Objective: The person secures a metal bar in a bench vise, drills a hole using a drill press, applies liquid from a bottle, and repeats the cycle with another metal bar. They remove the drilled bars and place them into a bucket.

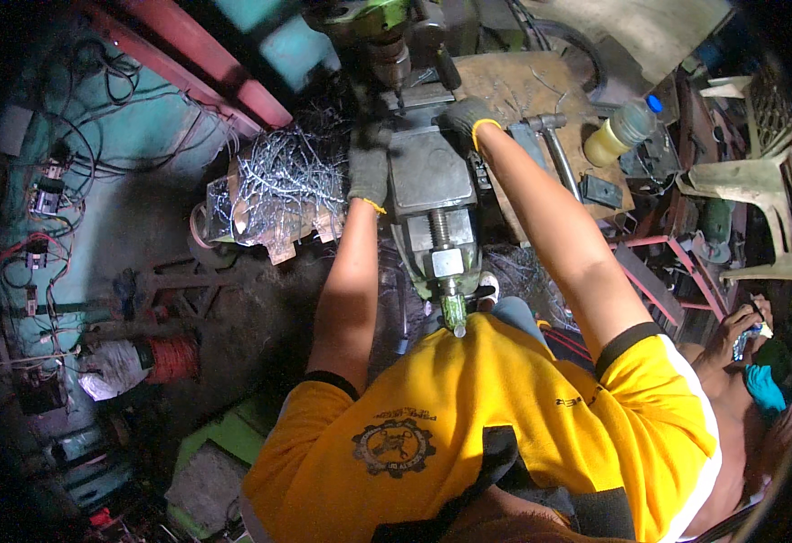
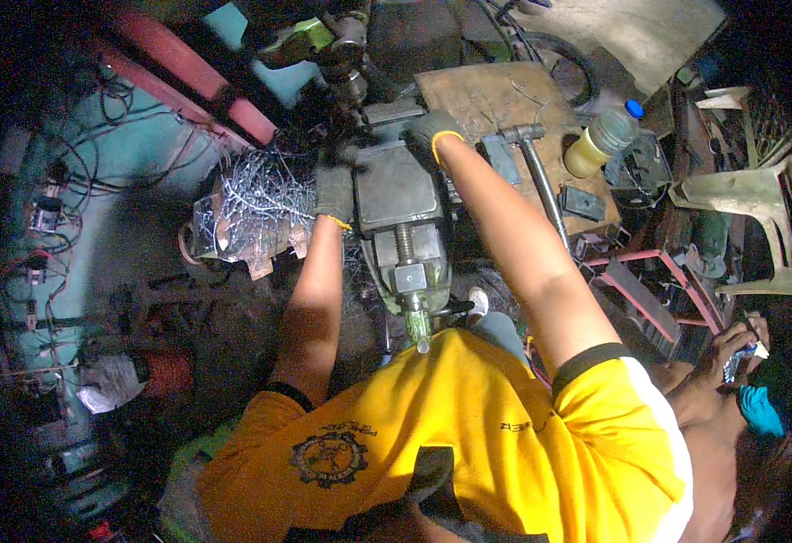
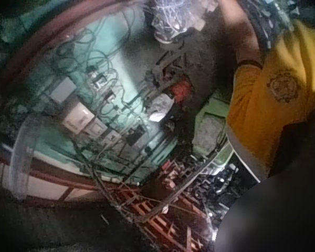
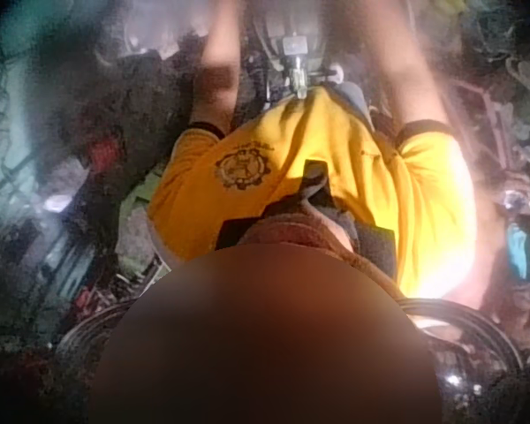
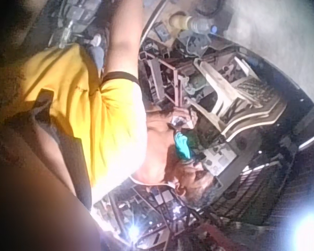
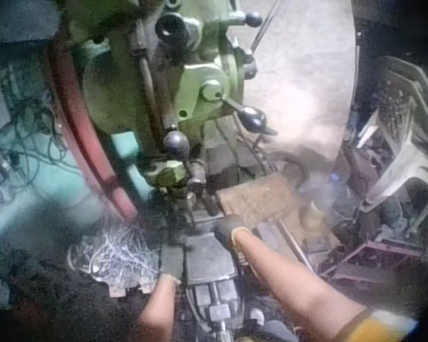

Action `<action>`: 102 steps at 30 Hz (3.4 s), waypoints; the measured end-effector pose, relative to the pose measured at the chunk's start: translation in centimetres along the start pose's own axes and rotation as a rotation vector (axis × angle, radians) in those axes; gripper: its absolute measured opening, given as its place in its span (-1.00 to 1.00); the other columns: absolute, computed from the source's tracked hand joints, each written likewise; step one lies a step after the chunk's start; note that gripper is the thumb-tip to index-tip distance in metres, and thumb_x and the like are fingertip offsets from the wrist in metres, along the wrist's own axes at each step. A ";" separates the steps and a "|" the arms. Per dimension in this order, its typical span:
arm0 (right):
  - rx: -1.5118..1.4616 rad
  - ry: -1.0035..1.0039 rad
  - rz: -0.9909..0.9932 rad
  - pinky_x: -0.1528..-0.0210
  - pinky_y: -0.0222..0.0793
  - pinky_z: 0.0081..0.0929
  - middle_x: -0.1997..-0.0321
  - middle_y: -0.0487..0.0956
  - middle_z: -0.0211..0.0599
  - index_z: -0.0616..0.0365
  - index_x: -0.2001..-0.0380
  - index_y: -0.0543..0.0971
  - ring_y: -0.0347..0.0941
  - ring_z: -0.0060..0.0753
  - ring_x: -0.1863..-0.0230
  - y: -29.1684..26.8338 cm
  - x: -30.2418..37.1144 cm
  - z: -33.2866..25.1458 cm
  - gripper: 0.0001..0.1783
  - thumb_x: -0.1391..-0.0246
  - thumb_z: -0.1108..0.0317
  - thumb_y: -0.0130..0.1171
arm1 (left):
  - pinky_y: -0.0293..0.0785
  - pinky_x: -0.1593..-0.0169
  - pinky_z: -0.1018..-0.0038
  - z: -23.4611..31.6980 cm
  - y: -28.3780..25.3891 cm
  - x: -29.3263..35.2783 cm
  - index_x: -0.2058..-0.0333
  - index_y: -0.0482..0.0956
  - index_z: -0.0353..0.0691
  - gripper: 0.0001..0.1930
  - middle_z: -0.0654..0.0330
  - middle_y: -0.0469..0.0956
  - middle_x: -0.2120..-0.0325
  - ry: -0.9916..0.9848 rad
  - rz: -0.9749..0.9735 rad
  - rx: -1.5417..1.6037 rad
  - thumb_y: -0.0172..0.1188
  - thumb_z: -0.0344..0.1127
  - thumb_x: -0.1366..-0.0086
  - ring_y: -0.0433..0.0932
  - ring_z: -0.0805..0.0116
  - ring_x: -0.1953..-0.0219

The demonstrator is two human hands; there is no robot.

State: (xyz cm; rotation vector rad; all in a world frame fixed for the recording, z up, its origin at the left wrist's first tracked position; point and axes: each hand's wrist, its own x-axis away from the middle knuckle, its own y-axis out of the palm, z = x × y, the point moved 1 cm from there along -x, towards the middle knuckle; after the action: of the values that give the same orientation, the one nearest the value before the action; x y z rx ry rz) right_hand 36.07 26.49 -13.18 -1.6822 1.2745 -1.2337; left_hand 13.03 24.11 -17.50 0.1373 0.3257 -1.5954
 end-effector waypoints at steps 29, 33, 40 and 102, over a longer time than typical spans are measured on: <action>-0.461 -0.019 0.407 -0.14 0.49 -0.16 -0.03 0.68 -0.01 -0.02 0.07 0.76 0.62 0.09 -0.05 1.8 3.0 -1.9 -0.56 -0.10 -0.03 0.26 | 0.47 -0.05 0.38 -2.1 0.2 -0.5 -0.09 0.62 -0.29 -0.65 0.21 0.62 0.05 -0.053 -0.072 0.107 0.07 -0.27 -0.46 0.50 0.37 0.07; -0.575 0.118 0.489 -0.10 0.50 -0.11 0.05 0.69 0.08 0.03 0.14 0.78 0.63 0.12 0.00 1.3 4.4 -3.1 -0.58 -0.08 -0.02 0.30 | 0.49 -0.06 0.34 -1.7 0.4 -0.5 -0.09 0.62 -0.28 -0.65 0.17 0.62 0.01 -0.040 0.009 0.164 0.04 -0.28 -0.46 0.53 0.32 0.04; -0.430 0.080 0.606 -0.12 0.48 0.00 0.03 0.68 0.08 0.18 0.15 0.74 0.60 0.19 0.00 2.8 3.3 -2.6 -0.56 -0.14 0.03 0.21 | 0.44 -0.15 0.23 -4.0 -0.6 -0.6 -0.12 0.56 -0.35 -0.64 -0.02 0.59 -0.08 0.083 -0.078 -0.412 -0.01 -0.35 -0.44 0.53 0.08 -0.04; -0.478 -0.033 0.539 -0.16 0.43 -0.06 0.00 0.67 0.08 0.11 0.13 0.76 0.58 0.15 -0.04 1.9 4.0 -2.3 -0.59 -0.18 0.03 0.21 | 0.49 -0.10 0.36 -4.7 0.2 -1.8 -0.05 0.65 -0.33 -0.67 0.13 0.65 0.03 0.050 -0.009 0.185 0.05 -0.35 -0.44 0.55 0.28 0.02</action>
State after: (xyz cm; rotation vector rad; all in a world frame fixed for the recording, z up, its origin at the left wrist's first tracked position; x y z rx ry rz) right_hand 33.62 22.15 -13.01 -1.4942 1.9484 -0.6073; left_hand 12.77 27.23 -21.47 0.3185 0.2174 -1.6315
